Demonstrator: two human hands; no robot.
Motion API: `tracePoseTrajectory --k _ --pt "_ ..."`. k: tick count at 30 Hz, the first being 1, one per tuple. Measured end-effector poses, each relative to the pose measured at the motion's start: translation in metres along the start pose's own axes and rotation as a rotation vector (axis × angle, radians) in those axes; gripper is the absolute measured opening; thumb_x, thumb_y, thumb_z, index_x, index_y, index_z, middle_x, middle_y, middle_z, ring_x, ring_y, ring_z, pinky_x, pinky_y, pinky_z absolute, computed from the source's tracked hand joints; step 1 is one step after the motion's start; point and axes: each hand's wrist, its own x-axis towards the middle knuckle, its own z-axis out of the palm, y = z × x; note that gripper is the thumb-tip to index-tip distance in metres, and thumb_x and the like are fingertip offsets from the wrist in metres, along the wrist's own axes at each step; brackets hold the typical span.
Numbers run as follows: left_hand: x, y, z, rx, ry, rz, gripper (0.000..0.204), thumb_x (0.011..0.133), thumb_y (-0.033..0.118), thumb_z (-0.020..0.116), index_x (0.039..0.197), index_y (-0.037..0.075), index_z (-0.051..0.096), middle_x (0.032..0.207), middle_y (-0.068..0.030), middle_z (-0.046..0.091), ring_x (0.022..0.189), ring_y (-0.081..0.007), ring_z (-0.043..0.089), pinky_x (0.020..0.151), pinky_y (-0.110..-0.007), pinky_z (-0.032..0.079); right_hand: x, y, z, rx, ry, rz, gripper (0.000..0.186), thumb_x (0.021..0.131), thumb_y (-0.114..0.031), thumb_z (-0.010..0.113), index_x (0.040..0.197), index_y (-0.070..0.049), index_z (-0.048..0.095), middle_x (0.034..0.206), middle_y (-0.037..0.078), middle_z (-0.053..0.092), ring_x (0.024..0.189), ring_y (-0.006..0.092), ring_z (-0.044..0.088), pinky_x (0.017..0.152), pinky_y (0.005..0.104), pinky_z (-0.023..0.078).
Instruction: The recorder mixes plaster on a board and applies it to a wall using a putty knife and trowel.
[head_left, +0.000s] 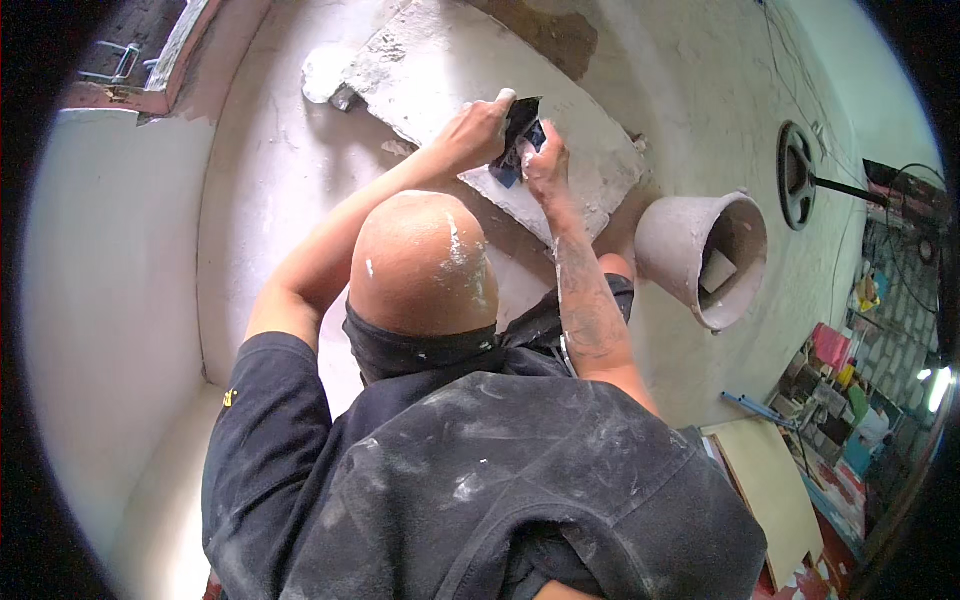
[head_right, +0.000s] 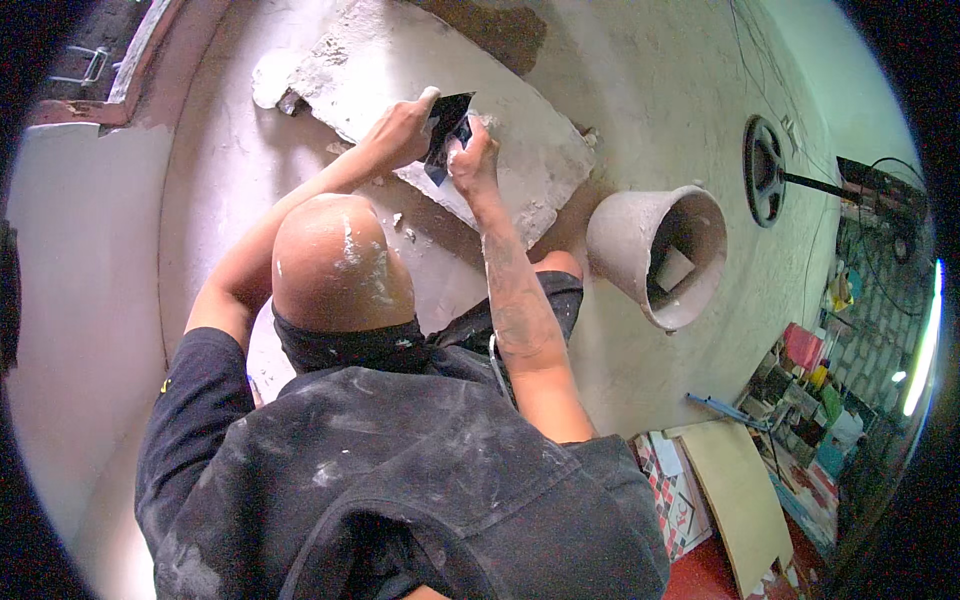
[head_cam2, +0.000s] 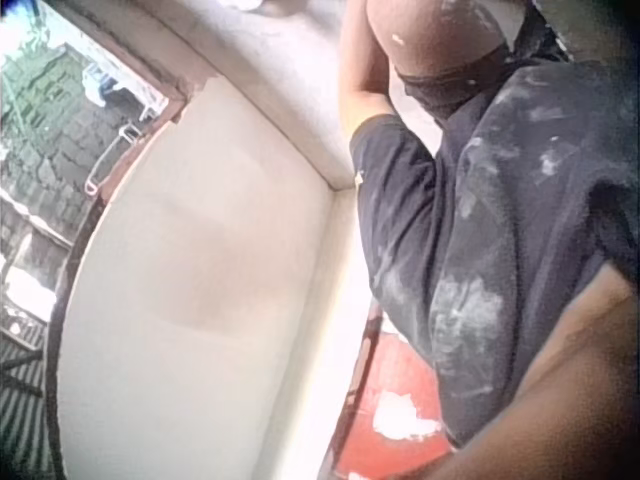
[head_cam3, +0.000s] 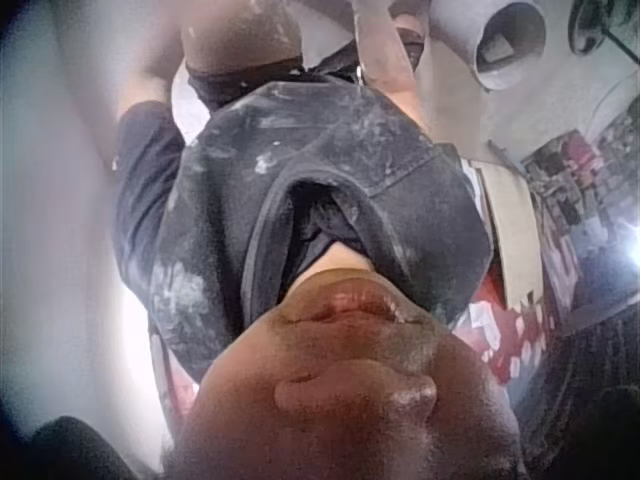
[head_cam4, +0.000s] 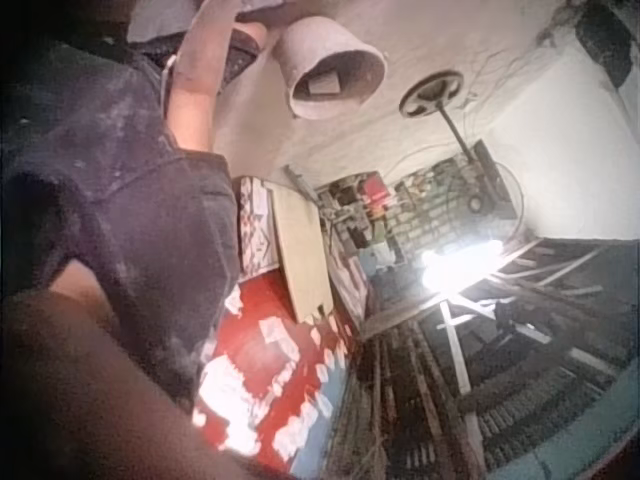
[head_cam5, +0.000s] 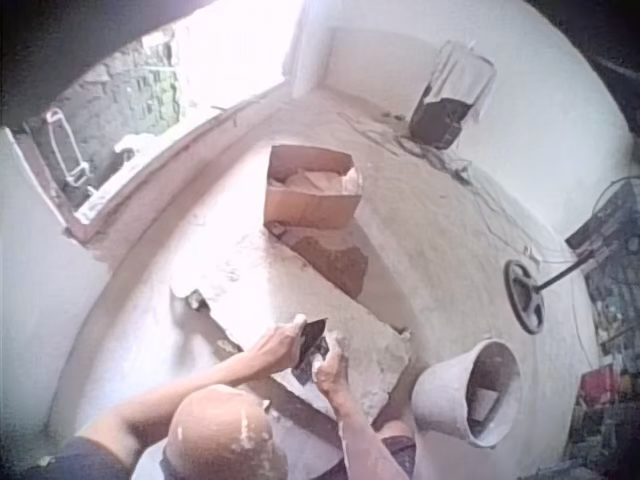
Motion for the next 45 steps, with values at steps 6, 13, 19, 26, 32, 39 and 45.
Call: tracePoseTrajectory --k 6,13,19,26,32,39,45 --pt "0.01 -0.015 -0.003 0.112 0.114 -0.071 0.035 0.071 -0.001 0.057 0.106 0.002 0.051 0.08 -0.0244 0.062 0.078 -0.043 0.061 0.07 -0.046 0.048 -0.006 -0.002 -0.033 -0.06 -0.068 0.104 0.032 0.076 -0.011 0.064 0.105 -0.001 0.057 0.085 0.015 0.064 0.08 0.022 0.062 0.074 0.0341 0.048" --pt "-0.005 -0.028 -0.014 0.228 0.308 0.549 0.024 0.066 -0.008 0.055 0.088 0.003 0.054 0.088 -0.0121 0.058 0.088 -0.0333 0.058 0.073 -0.039 0.049 -0.017 -0.008 -0.118 -0.313 0.062 -0.154 0.025 0.075 -0.003 0.058 0.1 -0.002 0.06 0.087 0.016 0.062 0.083 0.0339 0.061 0.073 0.0406 0.049" --pt "-0.011 -0.024 -0.015 0.147 0.259 0.529 0.026 0.057 -0.003 0.061 0.078 0.007 0.05 0.088 -0.0079 0.053 0.09 -0.0302 0.054 0.08 -0.04 0.047 -0.045 -0.026 -0.101 -0.513 -0.217 -0.667 0.025 0.069 0.001 0.056 0.093 -0.003 0.063 0.09 0.011 0.06 0.085 0.0298 0.058 0.07 0.0386 0.049" --pt "-0.021 -0.02 -0.01 0.077 0.239 0.579 0.026 0.057 -0.006 0.059 0.078 0.007 0.051 0.086 -0.0088 0.052 0.085 -0.0312 0.054 0.07 -0.04 0.047 0.001 0.004 -0.06 -0.52 -0.192 -0.694 0.027 0.069 0.002 0.056 0.095 -0.002 0.06 0.09 0.014 0.058 0.086 0.0301 0.058 0.072 0.039 0.049" --pt "-0.033 -0.023 -0.003 0.035 0.262 0.322 0.024 0.065 -0.006 0.057 0.086 0.007 0.056 0.089 -0.0122 0.059 0.081 -0.0338 0.059 0.068 -0.039 0.048 0.042 0.039 -0.051 -0.543 -0.133 -0.57 0.017 0.067 0.004 0.057 0.084 0.0 0.055 0.088 0.016 0.058 0.087 0.0318 0.058 0.074 0.041 0.048" --pt "-0.019 0.013 -0.052 -0.078 0.366 0.047 0.024 0.078 0.014 0.07 0.097 0.002 0.061 0.087 -0.0186 0.067 0.076 -0.0282 0.067 0.067 -0.037 0.051 0.013 0.022 -0.065 -0.557 -0.075 -0.908 0.011 0.064 0.001 0.059 0.069 -0.003 0.051 0.076 0.009 0.052 0.076 0.0257 0.054 0.067 0.0371 0.045" --pt "0.003 0.052 -0.058 0.217 0.04 0.278 0.015 0.071 0.009 0.062 0.084 0.002 0.061 0.074 -0.0207 0.061 0.071 -0.0399 0.06 0.064 -0.043 0.049 -0.002 -0.005 -0.047 -0.407 -0.149 -0.968 0.01 0.066 -0.001 0.065 0.075 0.0 0.059 0.08 0.01 0.054 0.077 0.0284 0.055 0.066 0.0401 0.047"
